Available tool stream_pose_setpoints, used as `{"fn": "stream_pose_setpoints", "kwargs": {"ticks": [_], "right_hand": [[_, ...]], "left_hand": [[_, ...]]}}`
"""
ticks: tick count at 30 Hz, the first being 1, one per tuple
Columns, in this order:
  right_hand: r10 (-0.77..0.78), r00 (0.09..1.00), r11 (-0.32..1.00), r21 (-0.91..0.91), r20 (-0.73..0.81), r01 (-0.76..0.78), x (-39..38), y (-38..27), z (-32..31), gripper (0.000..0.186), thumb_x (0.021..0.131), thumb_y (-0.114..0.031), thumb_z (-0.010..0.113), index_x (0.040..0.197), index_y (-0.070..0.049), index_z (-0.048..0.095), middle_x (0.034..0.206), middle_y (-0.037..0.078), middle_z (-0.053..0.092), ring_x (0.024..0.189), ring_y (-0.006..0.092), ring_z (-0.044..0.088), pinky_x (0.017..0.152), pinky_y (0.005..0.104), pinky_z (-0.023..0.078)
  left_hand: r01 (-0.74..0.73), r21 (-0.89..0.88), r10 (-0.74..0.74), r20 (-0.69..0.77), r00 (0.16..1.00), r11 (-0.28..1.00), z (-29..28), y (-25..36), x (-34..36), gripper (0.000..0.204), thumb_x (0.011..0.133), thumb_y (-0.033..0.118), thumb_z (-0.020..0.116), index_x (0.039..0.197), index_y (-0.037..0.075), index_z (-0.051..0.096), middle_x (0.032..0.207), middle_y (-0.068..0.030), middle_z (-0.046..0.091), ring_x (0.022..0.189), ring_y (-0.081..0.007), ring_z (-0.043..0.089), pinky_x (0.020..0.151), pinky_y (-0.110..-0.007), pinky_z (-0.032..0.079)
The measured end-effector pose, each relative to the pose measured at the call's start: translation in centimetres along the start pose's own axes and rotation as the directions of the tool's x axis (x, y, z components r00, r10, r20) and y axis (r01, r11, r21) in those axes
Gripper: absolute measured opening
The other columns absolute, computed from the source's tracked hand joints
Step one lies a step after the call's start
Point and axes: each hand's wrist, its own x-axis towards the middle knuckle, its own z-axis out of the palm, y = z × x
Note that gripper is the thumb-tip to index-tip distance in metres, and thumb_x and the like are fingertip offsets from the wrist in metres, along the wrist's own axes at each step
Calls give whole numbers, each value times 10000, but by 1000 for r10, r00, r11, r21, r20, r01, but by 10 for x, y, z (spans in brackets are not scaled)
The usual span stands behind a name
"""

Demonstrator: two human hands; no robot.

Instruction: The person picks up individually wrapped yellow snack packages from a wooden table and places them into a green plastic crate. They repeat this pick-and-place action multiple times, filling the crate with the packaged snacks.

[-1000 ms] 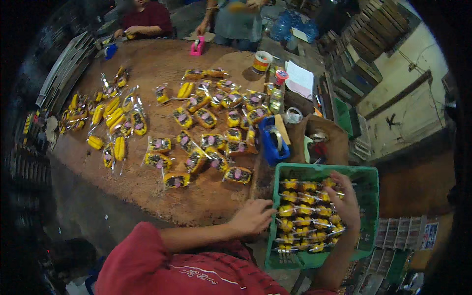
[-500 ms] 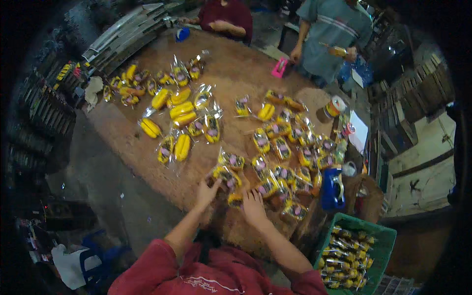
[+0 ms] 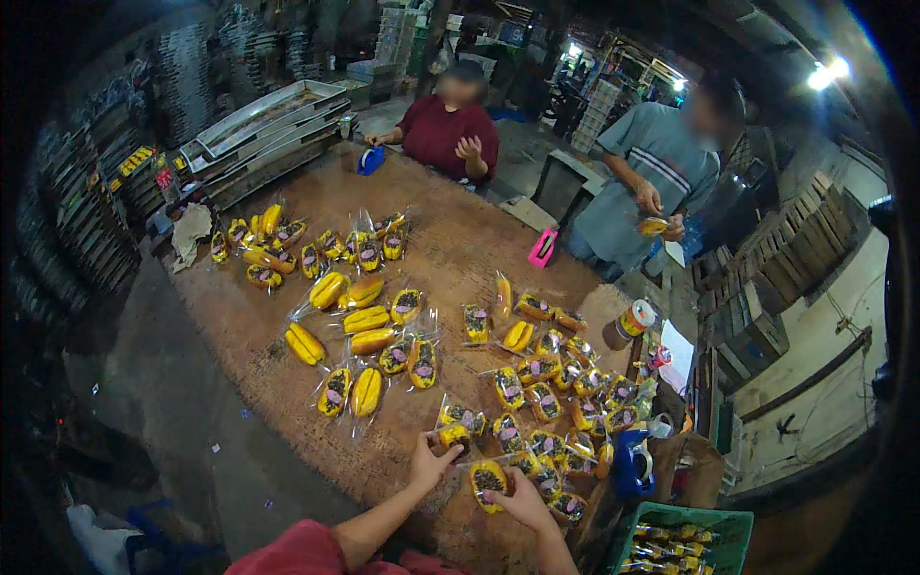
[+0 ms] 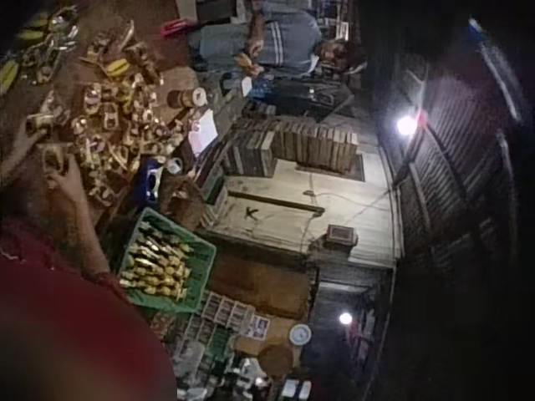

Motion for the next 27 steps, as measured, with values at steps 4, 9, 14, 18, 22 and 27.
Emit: {"fn": "stream_pose_setpoints", "kwargs": {"ticks": [4, 9, 14, 18, 22, 27], "right_hand": [[-172, 979, 946, 260, -110, 195, -7, -31, -3, 686, 977, -67, 720, 1561, 19, 369, 1440, 151, 563, 1271, 222, 597, 1056, 365, 511], [-212, 946, 866, 401, -244, 297, -9, -54, -4, 717, 1002, -60, 583, 1632, 13, 248, 1485, 127, 494, 1292, 198, 544, 1060, 340, 479], [-399, 878, 863, 217, -263, 457, -14, -65, -15, 793, 1000, -163, 535, 1685, -18, 163, 1627, 165, 384, 1446, 268, 438, 1168, 363, 386], [-275, 888, 835, 366, -370, 411, -30, -65, -24, 820, 995, -239, 522, 1697, -31, 154, 1688, 170, 309, 1491, 263, 386, 1191, 364, 355], [-242, 864, 809, 399, -441, 430, -53, -54, -30, 799, 1067, -323, 523, 1695, -23, 132, 1649, 177, 367, 1441, 264, 435, 1179, 371, 374], [-201, 899, 895, 300, -389, 330, -88, -37, -72, 851, 1024, -295, 686, 1659, -15, 193, 1587, 160, 421, 1431, 265, 451, 1180, 403, 394]], "left_hand": [[0, -2, 0, 287, 958, 1000, -10, 48, -13, 649, 931, 456, 828, 1259, 53, 439, 1117, -143, 640, 969, -177, 652, 797, -351, 538], [-103, -201, 162, 303, 939, 974, 7, 97, -37, 552, 1109, 366, 588, 1415, 39, 265, 1362, -196, 556, 1260, -275, 606, 1040, -450, 509], [-163, -90, 186, 448, 875, 982, 16, 119, -39, 776, 1063, 421, 644, 1527, 11, 177, 1516, -233, 443, 1380, -347, 534, 1142, -484, 446], [-196, 68, 114, 615, 780, 978, 14, 152, -61, 1036, 934, 447, 815, 1573, 21, 119, 1588, -246, 330, 1472, -358, 406, 1213, -476, 377], [-53, -145, 141, 704, 696, 988, 28, 185, -82, 1315, 772, 491, 946, 1607, 2, 56, 1628, -266, 276, 1539, -376, 317, 1244, -488, 350], [73, -132, 70, 830, 553, 989, 46, 196, -80, 1063, 888, 185, 866, 1618, 109, 97, 1613, -236, 346, 1511, -297, 382, 1252, -437, 342]]}}
